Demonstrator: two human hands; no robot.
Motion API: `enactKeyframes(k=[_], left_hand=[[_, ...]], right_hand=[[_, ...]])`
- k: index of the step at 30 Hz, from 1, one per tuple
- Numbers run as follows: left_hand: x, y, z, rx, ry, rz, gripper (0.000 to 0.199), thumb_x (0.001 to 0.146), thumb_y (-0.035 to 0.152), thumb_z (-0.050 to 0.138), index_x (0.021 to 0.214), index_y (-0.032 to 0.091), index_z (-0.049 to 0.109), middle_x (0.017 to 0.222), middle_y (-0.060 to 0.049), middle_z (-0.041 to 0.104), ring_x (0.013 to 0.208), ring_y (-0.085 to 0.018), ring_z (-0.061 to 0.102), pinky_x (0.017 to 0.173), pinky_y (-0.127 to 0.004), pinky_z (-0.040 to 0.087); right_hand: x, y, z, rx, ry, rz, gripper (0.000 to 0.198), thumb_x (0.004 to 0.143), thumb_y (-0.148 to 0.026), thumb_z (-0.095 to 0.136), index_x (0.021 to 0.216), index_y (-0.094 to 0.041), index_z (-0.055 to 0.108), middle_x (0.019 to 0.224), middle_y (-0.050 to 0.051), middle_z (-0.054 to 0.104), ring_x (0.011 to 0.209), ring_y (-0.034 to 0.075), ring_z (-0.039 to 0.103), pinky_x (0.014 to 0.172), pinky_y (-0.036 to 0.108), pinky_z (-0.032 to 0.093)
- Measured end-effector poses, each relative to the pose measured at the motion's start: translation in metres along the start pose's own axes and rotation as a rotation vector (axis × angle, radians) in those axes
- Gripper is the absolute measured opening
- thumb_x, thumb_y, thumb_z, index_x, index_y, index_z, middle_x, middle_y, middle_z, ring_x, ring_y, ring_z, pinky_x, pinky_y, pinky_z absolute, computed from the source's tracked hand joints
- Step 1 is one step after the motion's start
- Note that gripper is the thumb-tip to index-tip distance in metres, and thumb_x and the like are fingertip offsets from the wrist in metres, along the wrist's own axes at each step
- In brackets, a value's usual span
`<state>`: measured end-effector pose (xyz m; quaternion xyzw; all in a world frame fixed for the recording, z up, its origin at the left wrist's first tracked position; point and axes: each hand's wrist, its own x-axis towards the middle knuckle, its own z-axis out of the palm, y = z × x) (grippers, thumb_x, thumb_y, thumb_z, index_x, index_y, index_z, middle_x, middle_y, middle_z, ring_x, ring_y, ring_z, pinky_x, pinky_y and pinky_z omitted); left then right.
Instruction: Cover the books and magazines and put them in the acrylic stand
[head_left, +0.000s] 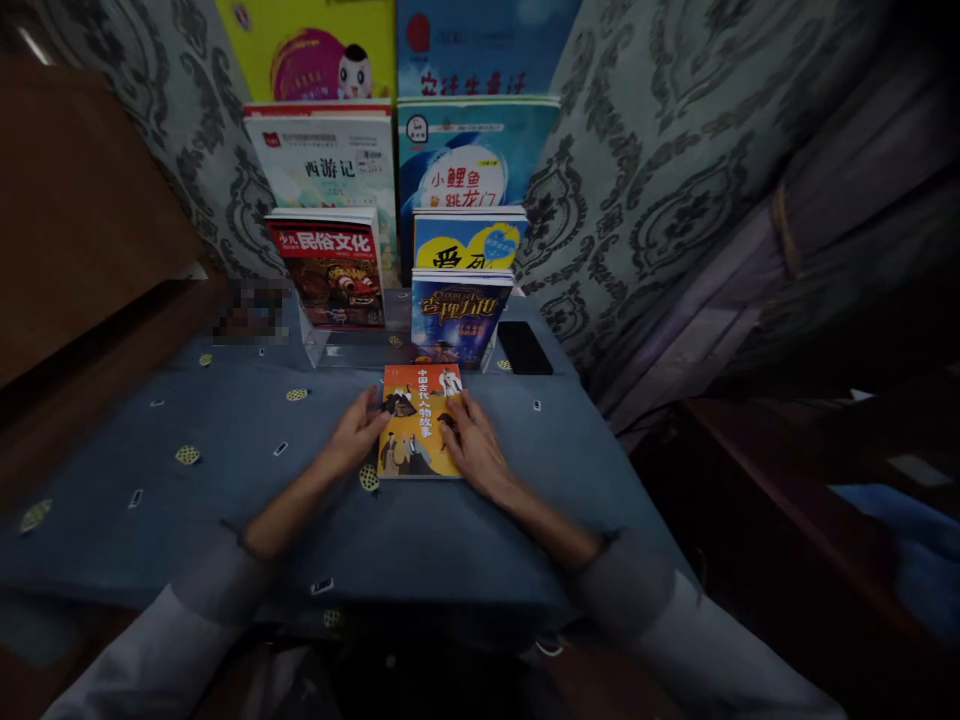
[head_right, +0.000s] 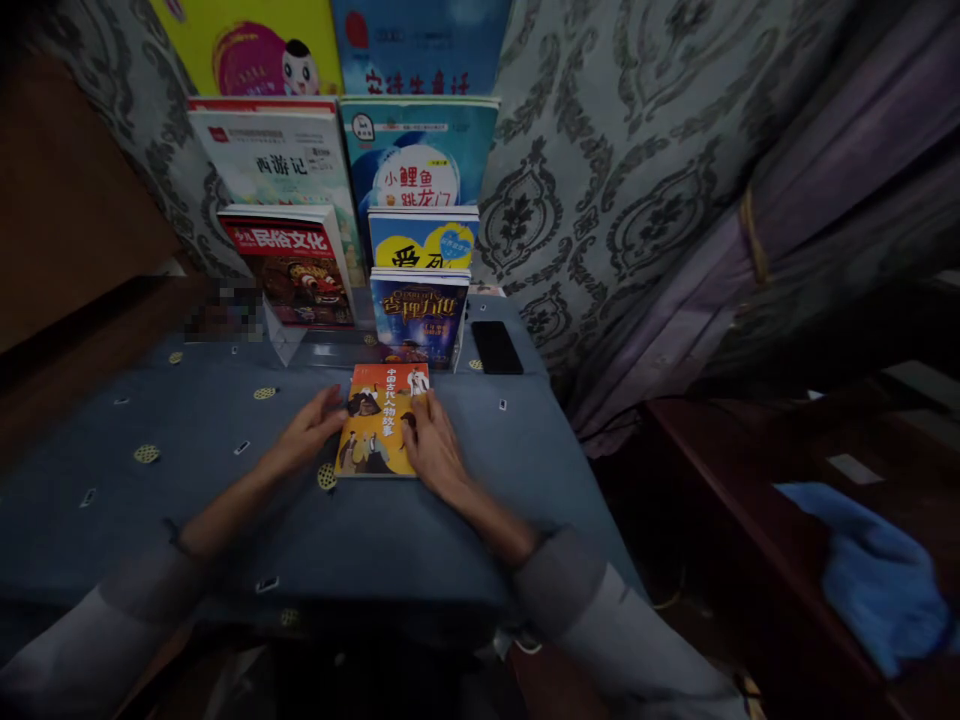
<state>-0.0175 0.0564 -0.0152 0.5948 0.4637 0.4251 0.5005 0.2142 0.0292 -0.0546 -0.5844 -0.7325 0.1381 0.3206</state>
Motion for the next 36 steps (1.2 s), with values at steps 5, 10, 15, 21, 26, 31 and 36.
enactKeyframes(k=[5, 10, 15, 21, 26, 31, 36], left_hand=[[0.018, 0.018, 0.001, -0.331, 0.163, -0.354, 0.053, 0.084, 0.014, 0.073, 0.133, 0.015, 0.052, 0.105, -0.01, 0.071, 0.088, -0.018, 0.073, 0.075, -0.029, 0.061], [0.025, 0.026, 0.014, -0.483, -0.09, -0.48, 0.019, 0.081, 0.006, 0.072, 0.099, 0.008, 0.068, 0.088, -0.011, 0.075, 0.071, -0.018, 0.073, 0.067, -0.027, 0.061], [0.016, 0.032, 0.014, -0.532, -0.21, -0.351, 0.028, 0.078, 0.012, 0.079, 0.104, 0.008, 0.071, 0.099, -0.013, 0.078, 0.081, -0.02, 0.076, 0.078, -0.028, 0.062], [0.007, 0.061, 0.006, -0.433, -0.296, -0.112, 0.051, 0.073, 0.03, 0.087, 0.119, 0.016, 0.068, 0.11, -0.01, 0.077, 0.098, -0.026, 0.075, 0.094, -0.038, 0.059], [0.012, 0.084, -0.013, -0.079, -0.336, 0.285, 0.042, 0.08, 0.036, 0.081, 0.117, 0.02, 0.071, 0.116, -0.009, 0.076, 0.112, -0.027, 0.07, 0.104, -0.042, 0.052], [0.002, 0.043, -0.022, 0.393, -0.388, 0.531, 0.029, 0.09, 0.026, 0.065, 0.118, 0.022, 0.071, 0.136, -0.01, 0.067, 0.136, -0.029, 0.055, 0.12, -0.051, 0.036], [-0.021, -0.007, -0.019, 0.727, -0.441, 0.569, 0.052, 0.095, 0.01, 0.044, 0.145, 0.023, 0.051, 0.153, -0.011, 0.052, 0.147, -0.022, 0.044, 0.122, -0.052, 0.033]], right_hand=[[-0.005, -0.004, -0.002, 0.058, 0.0, 0.023, 0.055, 0.099, -0.036, 0.043, 0.146, -0.008, 0.047, 0.157, 0.025, 0.038, 0.149, 0.036, 0.036, 0.122, 0.057, 0.031], [-0.01, -0.001, -0.004, 0.173, 0.098, 0.033, 0.053, 0.098, -0.039, 0.048, 0.146, -0.016, 0.048, 0.156, 0.02, 0.042, 0.148, 0.032, 0.039, 0.121, 0.054, 0.035], [-0.006, 0.011, -0.014, 0.518, 0.133, 0.199, 0.061, 0.089, -0.042, 0.063, 0.143, -0.016, 0.051, 0.139, 0.019, 0.062, 0.128, 0.033, 0.062, 0.107, 0.056, 0.051], [0.011, -0.004, -0.055, 1.037, -0.074, 0.195, 0.047, 0.083, -0.049, 0.073, 0.117, -0.017, 0.068, 0.116, 0.014, 0.077, 0.107, 0.03, 0.074, 0.097, 0.05, 0.059], [0.011, -0.02, -0.091, 0.802, 0.102, -0.099, 0.044, 0.085, -0.048, 0.072, 0.123, -0.025, 0.065, 0.123, 0.008, 0.075, 0.113, 0.027, 0.071, 0.101, 0.05, 0.056], [-0.017, -0.007, -0.081, 0.293, 0.046, -0.445, 0.028, 0.098, -0.03, 0.055, 0.123, -0.027, 0.069, 0.131, 0.009, 0.071, 0.129, 0.027, 0.062, 0.11, 0.054, 0.048], [-0.041, 0.011, -0.058, 0.108, -0.109, -0.506, 0.043, 0.096, -0.013, 0.049, 0.135, -0.027, 0.063, 0.14, 0.01, 0.065, 0.136, 0.026, 0.056, 0.112, 0.057, 0.047]])
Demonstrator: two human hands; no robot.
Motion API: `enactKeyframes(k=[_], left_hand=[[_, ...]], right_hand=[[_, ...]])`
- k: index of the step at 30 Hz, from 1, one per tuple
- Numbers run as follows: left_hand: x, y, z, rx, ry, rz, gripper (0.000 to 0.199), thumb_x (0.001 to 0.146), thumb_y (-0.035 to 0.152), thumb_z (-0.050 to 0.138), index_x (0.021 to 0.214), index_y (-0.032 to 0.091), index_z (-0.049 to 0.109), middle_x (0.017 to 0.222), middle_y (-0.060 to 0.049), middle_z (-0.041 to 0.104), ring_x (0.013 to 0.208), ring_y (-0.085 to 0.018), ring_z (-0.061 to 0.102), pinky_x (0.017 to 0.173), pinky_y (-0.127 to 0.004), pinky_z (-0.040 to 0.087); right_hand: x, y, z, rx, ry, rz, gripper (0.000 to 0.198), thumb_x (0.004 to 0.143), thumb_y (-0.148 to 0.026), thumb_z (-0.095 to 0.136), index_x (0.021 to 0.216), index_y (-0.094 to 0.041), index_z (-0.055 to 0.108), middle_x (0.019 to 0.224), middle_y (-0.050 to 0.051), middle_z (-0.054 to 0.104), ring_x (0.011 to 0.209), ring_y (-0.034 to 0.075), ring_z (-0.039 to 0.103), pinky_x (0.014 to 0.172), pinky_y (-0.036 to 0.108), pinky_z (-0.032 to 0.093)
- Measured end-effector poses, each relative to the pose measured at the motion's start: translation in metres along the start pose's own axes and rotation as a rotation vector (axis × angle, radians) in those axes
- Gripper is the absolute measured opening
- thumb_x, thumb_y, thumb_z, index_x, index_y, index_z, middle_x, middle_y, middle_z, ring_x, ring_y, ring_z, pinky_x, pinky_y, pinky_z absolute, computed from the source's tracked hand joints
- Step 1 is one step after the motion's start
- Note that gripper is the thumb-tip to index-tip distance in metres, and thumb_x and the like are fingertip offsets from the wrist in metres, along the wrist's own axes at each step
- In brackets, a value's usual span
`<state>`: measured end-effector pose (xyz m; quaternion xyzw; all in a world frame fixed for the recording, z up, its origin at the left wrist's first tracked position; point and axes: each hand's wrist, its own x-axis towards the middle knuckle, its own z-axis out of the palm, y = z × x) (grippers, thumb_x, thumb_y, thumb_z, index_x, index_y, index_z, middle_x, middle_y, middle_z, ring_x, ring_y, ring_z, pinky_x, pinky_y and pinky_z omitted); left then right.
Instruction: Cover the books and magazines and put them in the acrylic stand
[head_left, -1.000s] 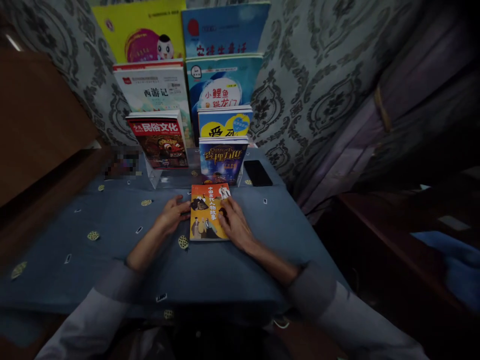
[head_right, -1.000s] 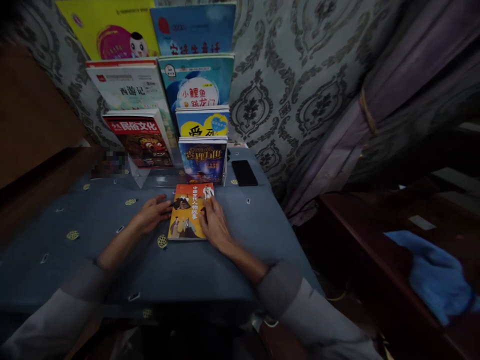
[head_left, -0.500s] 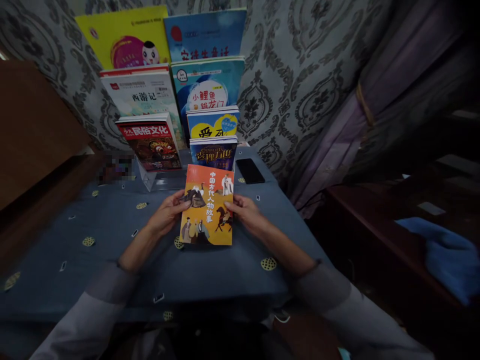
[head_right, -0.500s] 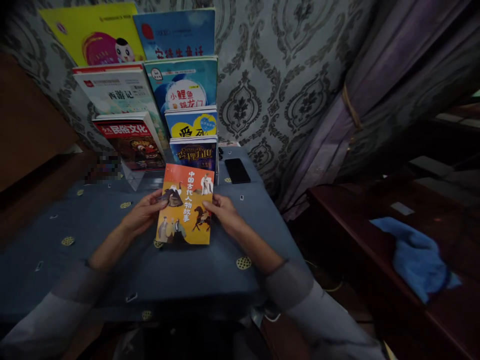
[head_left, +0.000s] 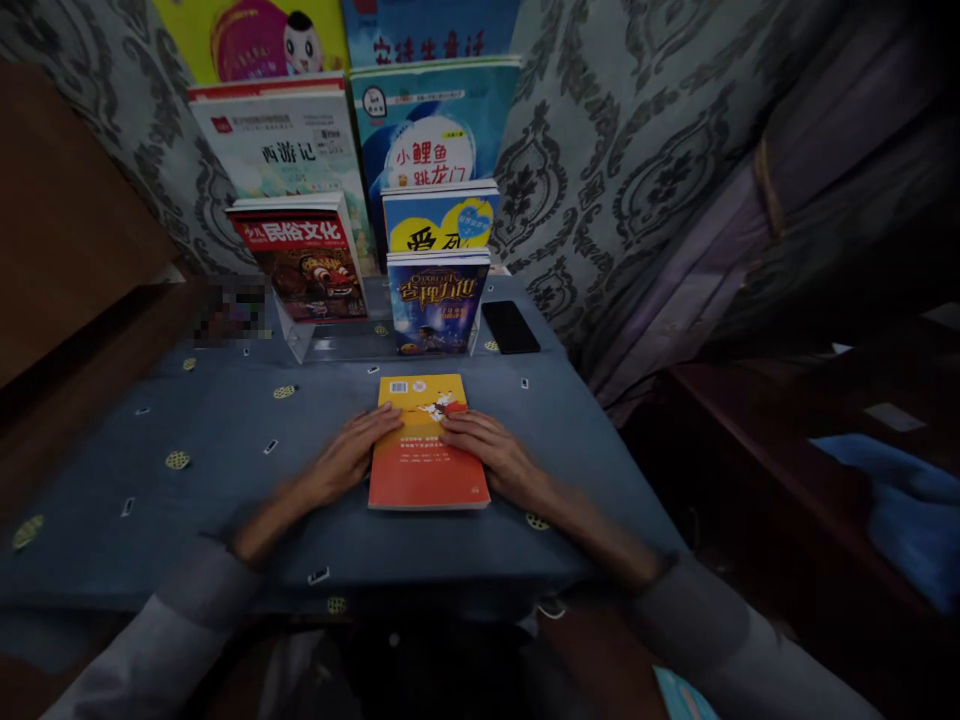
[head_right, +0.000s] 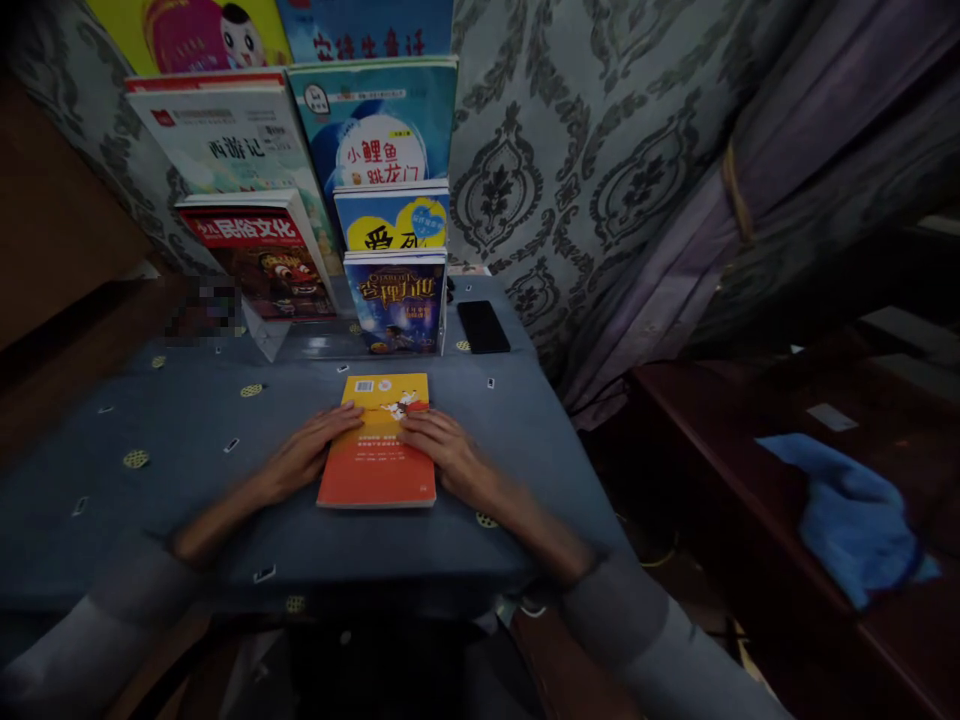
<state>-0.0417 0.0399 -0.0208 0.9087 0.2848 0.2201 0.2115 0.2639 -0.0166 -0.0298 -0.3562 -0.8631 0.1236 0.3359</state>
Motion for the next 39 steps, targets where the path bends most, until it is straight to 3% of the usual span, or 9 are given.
enactKeyframes(k=[6, 9, 13, 18, 21, 26, 32, 35, 39], left_hand=[[-0.01, 0.006, -0.005, 0.18, -0.098, 0.013, 0.06, 0.097, 0.008, 0.04, 0.154, 0.025, 0.039, 0.161, -0.01, 0.042, 0.152, -0.021, 0.035, 0.124, -0.052, 0.031], [-0.016, 0.014, -0.007, 0.127, -0.131, -0.046, 0.062, 0.098, 0.01, 0.039, 0.158, 0.026, 0.031, 0.166, -0.008, 0.032, 0.154, -0.021, 0.027, 0.125, -0.05, 0.028], [-0.027, 0.027, 0.0, -0.161, -0.044, -0.22, 0.059, 0.105, 0.029, 0.036, 0.162, 0.021, 0.022, 0.168, -0.011, 0.023, 0.155, -0.024, 0.024, 0.125, -0.045, 0.03], [-0.021, 0.026, 0.014, -0.588, 0.131, -0.473, 0.063, 0.104, 0.042, 0.043, 0.16, 0.021, 0.026, 0.165, -0.014, 0.031, 0.15, -0.028, 0.036, 0.12, -0.046, 0.04], [-0.001, 0.009, 0.015, -0.781, 0.219, -0.506, 0.068, 0.097, 0.038, 0.055, 0.158, 0.02, 0.03, 0.164, -0.015, 0.034, 0.151, -0.029, 0.034, 0.123, -0.049, 0.033], [0.038, -0.02, 0.008, -0.984, 0.311, -0.539, 0.087, 0.081, 0.029, 0.072, 0.157, 0.014, 0.032, 0.164, -0.019, 0.032, 0.154, -0.033, 0.027, 0.128, -0.05, 0.019], [0.042, -0.024, 0.008, -0.966, 0.301, -0.523, 0.087, 0.078, 0.025, 0.07, 0.156, 0.015, 0.032, 0.163, -0.019, 0.034, 0.152, -0.033, 0.031, 0.128, -0.051, 0.018], [0.022, -0.009, 0.011, -0.883, 0.244, -0.485, 0.082, 0.084, 0.03, 0.068, 0.157, 0.017, 0.031, 0.163, -0.016, 0.036, 0.152, -0.031, 0.033, 0.127, -0.051, 0.021], [-0.028, 0.028, 0.015, -0.679, 0.122, -0.441, 0.069, 0.097, 0.037, 0.054, 0.159, 0.019, 0.029, 0.165, -0.014, 0.032, 0.151, -0.029, 0.034, 0.125, -0.05, 0.03]], right_hand=[[-0.004, -0.009, -0.014, 0.037, -0.186, 0.07, 0.051, 0.098, -0.012, 0.045, 0.146, -0.028, 0.053, 0.153, 0.008, 0.053, 0.146, 0.023, 0.045, 0.118, 0.053, 0.043], [-0.002, -0.014, -0.016, 0.03, -0.224, 0.109, 0.048, 0.1, -0.015, 0.042, 0.144, -0.028, 0.055, 0.155, 0.008, 0.051, 0.147, 0.022, 0.044, 0.119, 0.053, 0.042], [0.009, -0.012, -0.002, -0.036, -0.128, 0.243, 0.043, 0.102, -0.026, 0.044, 0.143, -0.022, 0.055, 0.158, 0.013, 0.047, 0.15, 0.027, 0.038, 0.121, 0.056, 0.039], [0.027, 0.001, 0.023, -0.083, -0.036, 0.428, 0.054, 0.103, -0.041, 0.044, 0.146, -0.01, 0.05, 0.16, 0.023, 0.038, 0.154, 0.035, 0.027, 0.123, 0.06, 0.031], [0.029, 0.007, 0.031, -0.1, -0.03, 0.433, 0.057, 0.102, -0.043, 0.045, 0.145, -0.006, 0.051, 0.16, 0.026, 0.038, 0.154, 0.036, 0.025, 0.124, 0.059, 0.029], [0.027, 0.007, 0.03, -0.118, -0.027, 0.419, 0.058, 0.102, -0.047, 0.044, 0.148, -0.011, 0.05, 0.16, 0.022, 0.04, 0.154, 0.034, 0.026, 0.123, 0.058, 0.031], [0.033, 0.001, 0.03, -0.18, -0.084, 0.429, 0.056, 0.103, -0.042, 0.042, 0.149, -0.011, 0.049, 0.162, 0.021, 0.038, 0.155, 0.034, 0.024, 0.122, 0.059, 0.033], [0.035, 0.0, 0.034, -0.207, -0.086, 0.438, 0.056, 0.104, -0.041, 0.04, 0.149, -0.009, 0.048, 0.163, 0.023, 0.035, 0.156, 0.035, 0.021, 0.122, 0.059, 0.032], [0.036, -0.003, 0.036, -0.242, -0.081, 0.443, 0.055, 0.104, -0.037, 0.039, 0.148, -0.004, 0.048, 0.161, 0.026, 0.036, 0.155, 0.036, 0.023, 0.122, 0.059, 0.031]])
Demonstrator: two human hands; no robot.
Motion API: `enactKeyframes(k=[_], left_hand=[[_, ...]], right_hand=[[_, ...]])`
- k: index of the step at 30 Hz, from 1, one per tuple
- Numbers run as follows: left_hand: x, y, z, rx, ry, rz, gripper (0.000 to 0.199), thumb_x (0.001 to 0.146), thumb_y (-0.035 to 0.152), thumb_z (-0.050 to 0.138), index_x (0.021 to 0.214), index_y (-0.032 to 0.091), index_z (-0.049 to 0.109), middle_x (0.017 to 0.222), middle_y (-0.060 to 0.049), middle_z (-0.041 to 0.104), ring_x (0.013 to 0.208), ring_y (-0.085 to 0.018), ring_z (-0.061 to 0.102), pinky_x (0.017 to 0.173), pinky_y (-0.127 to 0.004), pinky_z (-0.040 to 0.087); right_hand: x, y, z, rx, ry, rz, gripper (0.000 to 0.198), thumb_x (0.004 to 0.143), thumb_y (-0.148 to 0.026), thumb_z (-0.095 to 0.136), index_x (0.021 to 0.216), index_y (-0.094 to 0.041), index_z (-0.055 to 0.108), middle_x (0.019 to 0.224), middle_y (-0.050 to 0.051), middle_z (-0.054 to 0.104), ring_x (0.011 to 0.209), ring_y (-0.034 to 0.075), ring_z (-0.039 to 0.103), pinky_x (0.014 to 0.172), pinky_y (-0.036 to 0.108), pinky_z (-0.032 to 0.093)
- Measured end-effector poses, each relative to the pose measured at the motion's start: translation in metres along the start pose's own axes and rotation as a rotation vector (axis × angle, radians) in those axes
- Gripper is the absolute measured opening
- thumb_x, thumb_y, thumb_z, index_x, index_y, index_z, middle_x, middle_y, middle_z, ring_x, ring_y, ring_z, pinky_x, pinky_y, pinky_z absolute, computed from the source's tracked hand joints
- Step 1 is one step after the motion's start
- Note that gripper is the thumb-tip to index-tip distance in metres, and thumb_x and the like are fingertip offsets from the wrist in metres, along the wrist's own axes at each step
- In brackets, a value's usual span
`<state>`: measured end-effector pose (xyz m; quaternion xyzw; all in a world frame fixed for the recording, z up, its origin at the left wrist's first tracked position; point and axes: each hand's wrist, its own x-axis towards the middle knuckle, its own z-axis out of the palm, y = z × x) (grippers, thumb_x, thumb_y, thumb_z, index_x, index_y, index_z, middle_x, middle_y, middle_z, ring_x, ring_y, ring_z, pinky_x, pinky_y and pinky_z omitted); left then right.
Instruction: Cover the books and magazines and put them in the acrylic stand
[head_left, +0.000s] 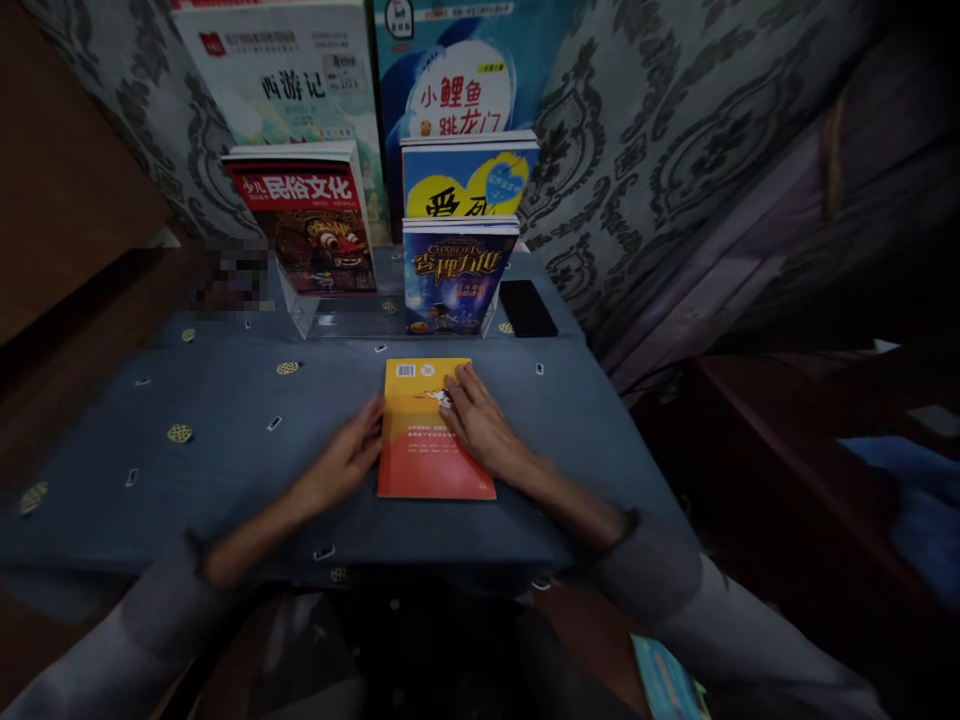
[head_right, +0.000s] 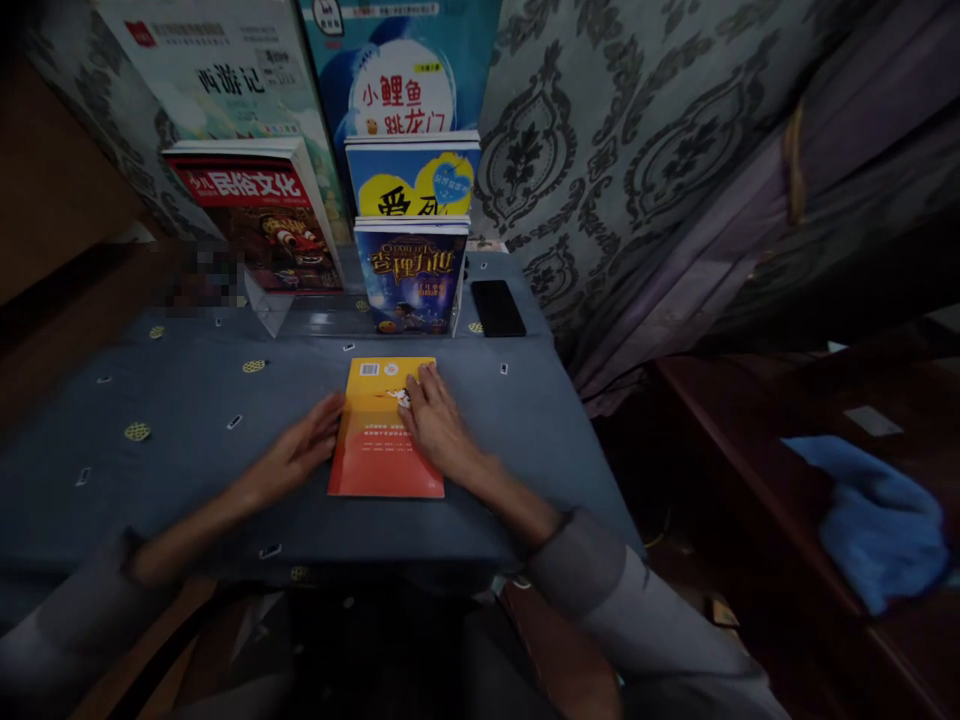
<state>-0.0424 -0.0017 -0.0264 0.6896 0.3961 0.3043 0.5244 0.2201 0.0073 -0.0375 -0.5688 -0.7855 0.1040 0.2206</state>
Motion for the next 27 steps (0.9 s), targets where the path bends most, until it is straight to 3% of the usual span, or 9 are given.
enactKeyframes(k=[3, 5, 8, 10, 15, 21, 27], left_hand=[[-0.033, 0.006, 0.006, 0.261, -0.032, 0.047, 0.066, 0.1, 0.037, 0.047, 0.16, 0.019, 0.026, 0.167, -0.013, 0.029, 0.152, -0.027, 0.033, 0.126, -0.049, 0.028], [-0.033, 0.008, 0.006, 0.406, -0.064, 0.081, 0.064, 0.101, 0.037, 0.044, 0.16, 0.017, 0.028, 0.166, -0.013, 0.03, 0.152, -0.026, 0.032, 0.126, -0.046, 0.028], [0.0, 0.005, 0.005, 0.565, -0.055, 0.148, 0.063, 0.101, 0.034, 0.039, 0.158, 0.011, 0.029, 0.165, -0.018, 0.031, 0.153, -0.027, 0.031, 0.125, -0.047, 0.03], [0.029, 0.0, 0.005, 0.659, 0.006, 0.198, 0.063, 0.1, 0.03, 0.038, 0.157, 0.006, 0.028, 0.163, -0.022, 0.031, 0.153, -0.029, 0.03, 0.125, -0.051, 0.029], [0.069, -0.016, 0.009, 0.827, 0.128, 0.221, 0.058, 0.099, 0.028, 0.035, 0.152, 0.004, 0.035, 0.159, -0.026, 0.039, 0.151, -0.031, 0.033, 0.123, -0.054, 0.032], [0.065, -0.023, 0.014, 0.921, 0.186, 0.239, 0.055, 0.102, 0.032, 0.03, 0.149, 0.005, 0.04, 0.158, -0.024, 0.04, 0.151, -0.031, 0.034, 0.121, -0.053, 0.034], [0.061, -0.022, 0.022, 0.911, 0.231, 0.246, 0.055, 0.104, 0.035, 0.028, 0.149, 0.006, 0.04, 0.158, -0.024, 0.041, 0.15, -0.032, 0.036, 0.121, -0.054, 0.034]], right_hand=[[0.003, -0.006, -0.002, -0.05, -0.02, -0.022, 0.052, 0.103, -0.031, 0.041, 0.146, -0.004, 0.049, 0.158, 0.026, 0.041, 0.153, 0.036, 0.029, 0.123, 0.06, 0.028], [0.01, -0.014, -0.002, -0.056, -0.062, -0.098, 0.05, 0.103, -0.028, 0.04, 0.148, -0.008, 0.048, 0.158, 0.023, 0.043, 0.153, 0.033, 0.031, 0.123, 0.06, 0.027], [0.029, -0.03, 0.003, -0.025, -0.162, -0.242, 0.049, 0.103, -0.025, 0.039, 0.15, -0.014, 0.046, 0.16, 0.017, 0.043, 0.153, 0.028, 0.031, 0.124, 0.055, 0.029], [0.043, -0.037, 0.007, -0.024, -0.204, -0.27, 0.05, 0.102, -0.022, 0.038, 0.15, -0.009, 0.046, 0.16, 0.019, 0.041, 0.153, 0.027, 0.03, 0.125, 0.052, 0.027], [0.06, -0.029, 0.006, -0.059, -0.148, -0.165, 0.056, 0.103, -0.03, 0.036, 0.151, -0.002, 0.042, 0.16, 0.023, 0.039, 0.154, 0.029, 0.029, 0.126, 0.051, 0.025], [0.05, 0.004, -0.003, -0.045, -0.072, 0.031, 0.064, 0.102, -0.04, 0.04, 0.151, 0.0, 0.042, 0.16, 0.024, 0.039, 0.153, 0.032, 0.029, 0.126, 0.051, 0.025], [0.024, 0.008, 0.004, 0.065, 0.02, 0.057, 0.067, 0.102, -0.047, 0.04, 0.154, -0.004, 0.04, 0.164, 0.021, 0.033, 0.157, 0.032, 0.019, 0.127, 0.052, 0.023]])
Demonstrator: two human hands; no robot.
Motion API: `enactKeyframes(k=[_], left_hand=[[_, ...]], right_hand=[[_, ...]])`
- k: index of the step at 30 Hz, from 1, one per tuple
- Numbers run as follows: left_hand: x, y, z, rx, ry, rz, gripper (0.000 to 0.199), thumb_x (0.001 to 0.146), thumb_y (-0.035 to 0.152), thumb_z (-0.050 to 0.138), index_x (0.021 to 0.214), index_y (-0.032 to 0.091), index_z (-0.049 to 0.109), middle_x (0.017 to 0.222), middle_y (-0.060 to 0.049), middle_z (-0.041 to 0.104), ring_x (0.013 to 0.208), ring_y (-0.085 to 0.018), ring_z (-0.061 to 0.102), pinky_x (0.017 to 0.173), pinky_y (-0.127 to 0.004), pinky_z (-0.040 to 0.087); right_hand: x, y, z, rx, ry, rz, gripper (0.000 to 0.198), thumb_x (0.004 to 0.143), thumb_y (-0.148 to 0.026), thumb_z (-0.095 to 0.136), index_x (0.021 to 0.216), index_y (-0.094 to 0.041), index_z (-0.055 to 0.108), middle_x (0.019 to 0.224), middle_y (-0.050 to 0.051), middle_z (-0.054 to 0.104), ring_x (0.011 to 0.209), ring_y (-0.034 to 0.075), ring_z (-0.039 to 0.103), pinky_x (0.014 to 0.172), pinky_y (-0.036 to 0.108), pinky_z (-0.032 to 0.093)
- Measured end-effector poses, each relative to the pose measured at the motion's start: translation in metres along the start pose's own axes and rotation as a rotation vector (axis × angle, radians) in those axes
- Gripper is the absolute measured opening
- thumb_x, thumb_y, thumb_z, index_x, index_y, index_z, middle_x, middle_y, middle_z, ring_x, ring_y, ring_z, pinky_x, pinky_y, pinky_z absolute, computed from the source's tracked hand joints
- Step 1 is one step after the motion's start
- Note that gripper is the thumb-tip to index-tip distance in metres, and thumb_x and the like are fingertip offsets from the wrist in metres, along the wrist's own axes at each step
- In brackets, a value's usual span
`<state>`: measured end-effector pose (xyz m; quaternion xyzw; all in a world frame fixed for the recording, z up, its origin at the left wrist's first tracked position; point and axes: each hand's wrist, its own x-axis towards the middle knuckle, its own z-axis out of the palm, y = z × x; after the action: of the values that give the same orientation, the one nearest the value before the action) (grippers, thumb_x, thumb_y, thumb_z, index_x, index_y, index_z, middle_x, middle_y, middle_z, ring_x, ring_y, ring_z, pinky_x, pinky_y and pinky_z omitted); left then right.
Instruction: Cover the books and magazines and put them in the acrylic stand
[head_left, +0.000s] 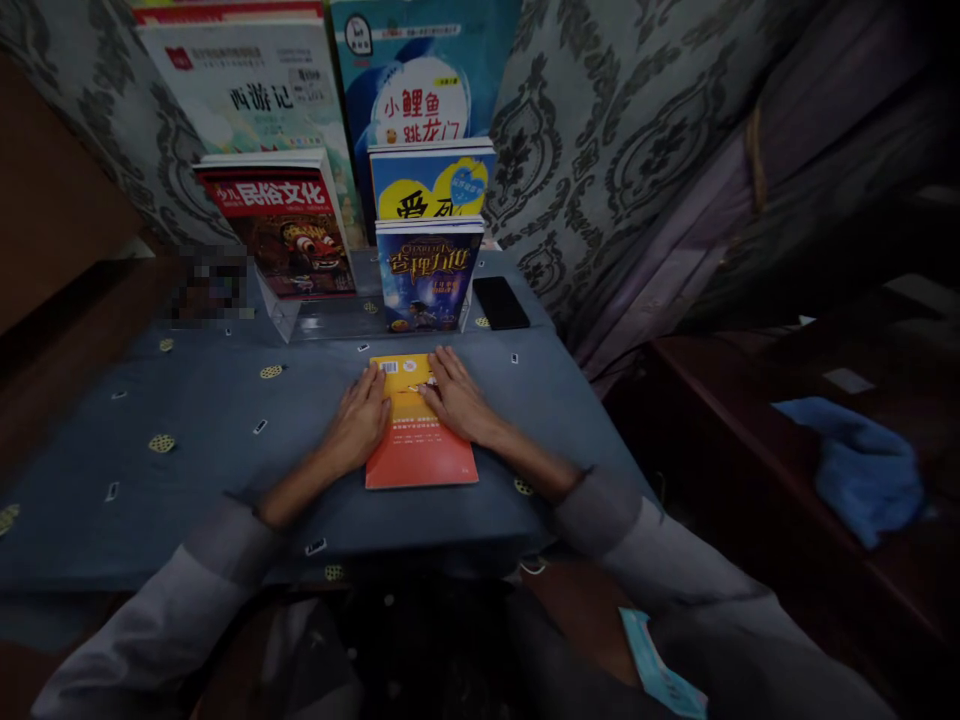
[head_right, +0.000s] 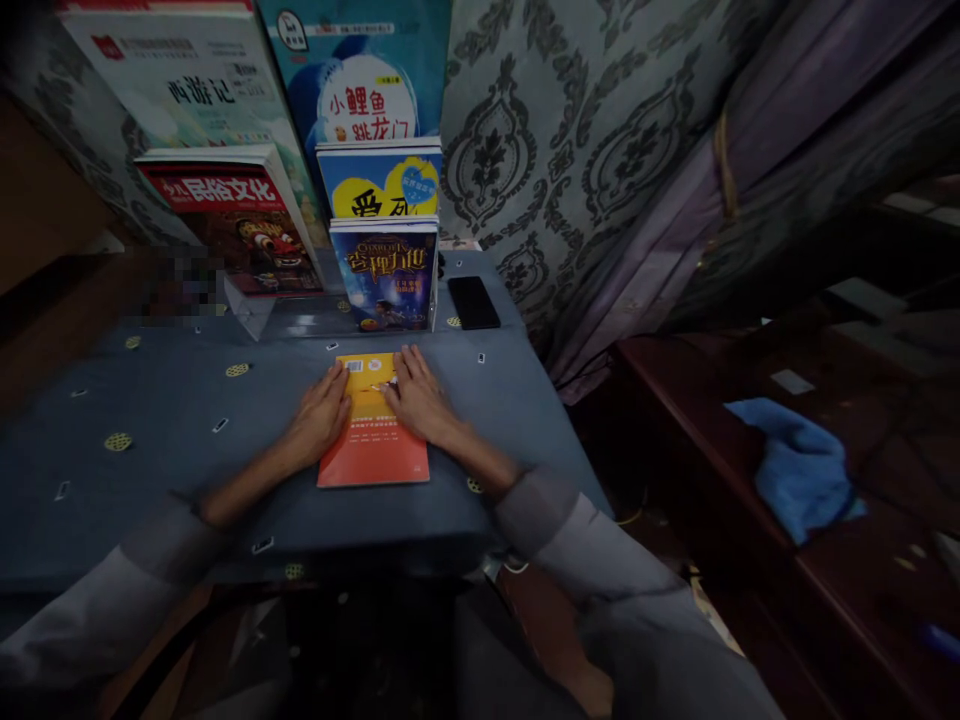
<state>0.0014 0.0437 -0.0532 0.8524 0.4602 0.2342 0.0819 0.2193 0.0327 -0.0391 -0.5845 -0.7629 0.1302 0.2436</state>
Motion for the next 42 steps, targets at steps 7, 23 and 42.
enactKeyframes(k=[7, 23, 42], left_hand=[[-0.044, 0.028, -0.006, -0.038, -0.059, 0.006, 0.066, 0.104, 0.051, 0.034, 0.157, 0.012, 0.028, 0.164, -0.022, 0.031, 0.156, -0.035, 0.021, 0.124, -0.057, 0.025], [-0.167, 0.079, -0.044, 0.22, -0.09, 0.258, 0.091, 0.099, 0.047, 0.051, 0.163, 0.009, -0.002, 0.16, -0.026, 0.035, 0.15, -0.039, 0.034, 0.112, -0.052, 0.044], [-0.021, 0.083, -0.076, -0.924, 0.383, -0.205, 0.06, 0.091, 0.072, 0.049, 0.107, 0.019, 0.069, 0.104, -0.008, 0.073, 0.101, -0.025, 0.066, 0.094, -0.036, 0.053]], right_hand=[[-0.06, -0.026, 0.0, 0.013, -0.021, -0.121, 0.066, 0.103, -0.045, 0.042, 0.157, -0.007, 0.034, 0.165, 0.023, 0.029, 0.157, 0.031, 0.017, 0.125, 0.057, 0.024], [-0.195, -0.068, -0.017, -0.033, -0.048, -0.316, 0.094, 0.091, -0.026, 0.065, 0.164, -0.015, 0.007, 0.166, 0.022, 0.026, 0.156, 0.034, 0.018, 0.119, 0.063, 0.035], [-0.078, -0.066, -0.071, 0.826, 0.498, -0.087, 0.038, 0.093, -0.058, 0.059, 0.105, -0.024, 0.072, 0.098, 0.005, 0.076, 0.087, 0.023, 0.071, 0.08, 0.037, 0.059]])
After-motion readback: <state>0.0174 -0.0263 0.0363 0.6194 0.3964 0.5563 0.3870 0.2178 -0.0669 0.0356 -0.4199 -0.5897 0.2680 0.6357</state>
